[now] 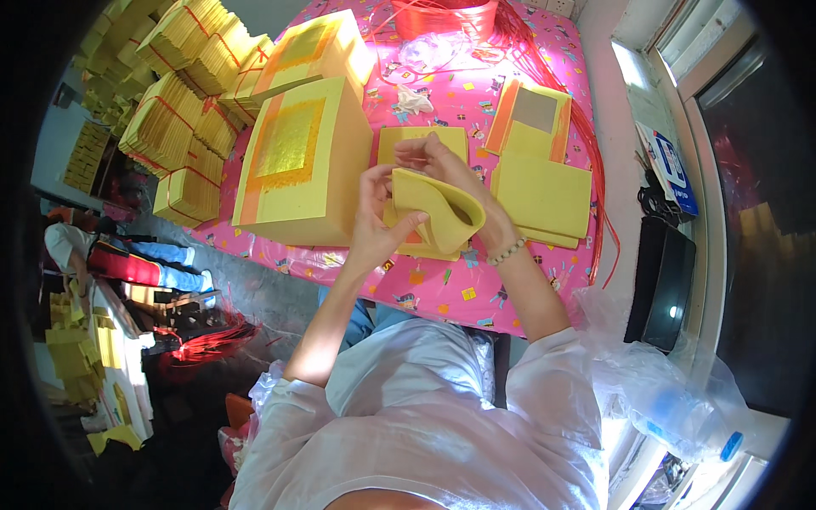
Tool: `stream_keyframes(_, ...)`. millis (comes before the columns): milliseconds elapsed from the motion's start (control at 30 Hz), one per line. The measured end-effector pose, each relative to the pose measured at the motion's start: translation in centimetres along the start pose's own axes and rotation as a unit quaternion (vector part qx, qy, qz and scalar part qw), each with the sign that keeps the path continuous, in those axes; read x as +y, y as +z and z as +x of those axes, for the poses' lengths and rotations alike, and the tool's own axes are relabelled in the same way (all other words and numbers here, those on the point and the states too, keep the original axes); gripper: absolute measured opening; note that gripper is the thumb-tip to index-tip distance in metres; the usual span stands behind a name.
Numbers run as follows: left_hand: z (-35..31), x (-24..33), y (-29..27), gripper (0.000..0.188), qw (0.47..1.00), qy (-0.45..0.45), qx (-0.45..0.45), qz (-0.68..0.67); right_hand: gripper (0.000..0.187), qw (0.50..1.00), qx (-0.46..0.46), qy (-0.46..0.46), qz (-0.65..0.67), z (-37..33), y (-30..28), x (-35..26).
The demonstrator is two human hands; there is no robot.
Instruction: The person ties a red string around a stack of yellow paper packets and places it on a pile. They then pick up individual yellow packets, fold the top flaps inward, and stack them on the table. The person repeats this folding and stacking process for multiple packets throughout the video.
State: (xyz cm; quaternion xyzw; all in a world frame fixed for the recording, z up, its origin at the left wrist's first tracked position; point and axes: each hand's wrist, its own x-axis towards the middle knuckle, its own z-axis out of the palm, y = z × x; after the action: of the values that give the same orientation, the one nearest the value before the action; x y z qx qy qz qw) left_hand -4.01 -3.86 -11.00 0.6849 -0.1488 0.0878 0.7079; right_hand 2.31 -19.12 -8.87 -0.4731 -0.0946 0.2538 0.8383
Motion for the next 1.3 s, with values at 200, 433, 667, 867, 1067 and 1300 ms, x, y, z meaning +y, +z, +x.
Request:
stream_keyframes(200, 0.5, 0.9, -0.8, 0.040, 0.979, -0.141, -0.012, -0.145, 0.069, 0.996, 0.058, -0.037, 0.058, -2.0, -1.5, -1.5)
stream_keyframes(433, 1.5, 0.4, -1.1, 0.039, 0.953, -0.220, 0.020, -0.210, 0.050, 0.965, 0.132, -0.103, -0.200, -4.4, 0.5, 1.2)
stream_keyframes(667, 1.6, 1.2, -0.2, 0.041, 0.960, -0.210, 0.034, -0.182, 0.050, 0.962, 0.151, -0.116, -0.193, -4.0, 1.0, 2.0)
stream_keyframes(867, 1.7, 1.4, -0.2, 0.035, 0.949, -0.218, 0.051, -0.222, 0.048, 0.965, 0.155, -0.108, -0.182, -3.7, 1.0, 2.3)
stream_keyframes(1067, 0.8, 1.2, 1.1, 0.033, 0.979, -0.103, 0.101, -0.141, 0.046, 0.959, 0.157, -0.131, -0.198, -4.6, 1.5, 2.2)
stream_keyframes(1300, -0.8, 2.2, 1.5, 0.031, 0.996, -0.035, 0.081, 0.015, 0.042, 0.970, 0.137, -0.130, -0.155, -6.3, 1.6, 1.9)
